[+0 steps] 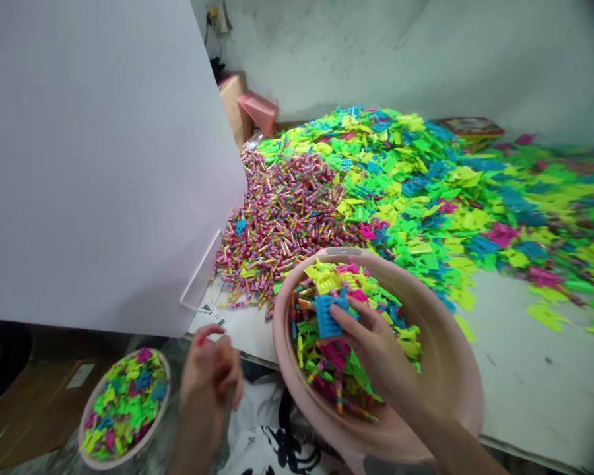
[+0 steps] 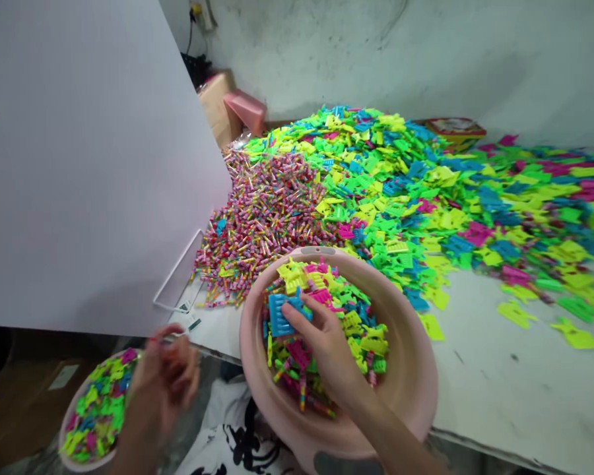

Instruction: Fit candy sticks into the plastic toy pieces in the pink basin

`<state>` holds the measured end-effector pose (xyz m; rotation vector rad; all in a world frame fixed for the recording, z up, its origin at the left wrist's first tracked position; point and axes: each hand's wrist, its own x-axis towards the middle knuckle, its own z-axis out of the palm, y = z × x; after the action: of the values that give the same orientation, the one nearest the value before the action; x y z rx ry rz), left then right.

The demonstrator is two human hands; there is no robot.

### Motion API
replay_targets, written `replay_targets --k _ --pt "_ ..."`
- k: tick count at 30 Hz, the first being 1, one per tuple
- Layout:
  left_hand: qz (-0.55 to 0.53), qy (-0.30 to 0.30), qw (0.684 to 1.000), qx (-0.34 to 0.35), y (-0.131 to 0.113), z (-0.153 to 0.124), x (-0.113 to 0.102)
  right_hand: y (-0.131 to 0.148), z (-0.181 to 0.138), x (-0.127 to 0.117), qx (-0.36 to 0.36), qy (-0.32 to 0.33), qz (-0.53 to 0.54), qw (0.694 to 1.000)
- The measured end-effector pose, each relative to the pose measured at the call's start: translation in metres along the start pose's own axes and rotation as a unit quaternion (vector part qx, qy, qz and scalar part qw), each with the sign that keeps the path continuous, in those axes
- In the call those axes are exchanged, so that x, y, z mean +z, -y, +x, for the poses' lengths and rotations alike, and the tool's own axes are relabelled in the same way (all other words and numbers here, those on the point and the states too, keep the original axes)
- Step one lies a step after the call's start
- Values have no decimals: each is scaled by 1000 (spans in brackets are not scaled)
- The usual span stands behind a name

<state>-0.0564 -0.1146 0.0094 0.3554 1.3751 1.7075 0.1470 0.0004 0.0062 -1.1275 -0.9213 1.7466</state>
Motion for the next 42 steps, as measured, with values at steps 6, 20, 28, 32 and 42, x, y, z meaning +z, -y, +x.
replay_targets --k 6,20,28,32,42 --pt "189 252 949 11 12 11 49 20 -16 2 -87 46 -108 989" --pt "283 277 912 108 -2 25 77 28 -19 -4 -188 34 -284 939" --pt "332 263 884 198 -3 26 77 21 -20 -4 -178 40 -287 940" --pt "360 255 862 250 -5 23 81 20 -23 -6 -185 35 -299 935" --pt "392 232 828 327 -4 23 81 20 -24 -4 -251 21 -332 909"
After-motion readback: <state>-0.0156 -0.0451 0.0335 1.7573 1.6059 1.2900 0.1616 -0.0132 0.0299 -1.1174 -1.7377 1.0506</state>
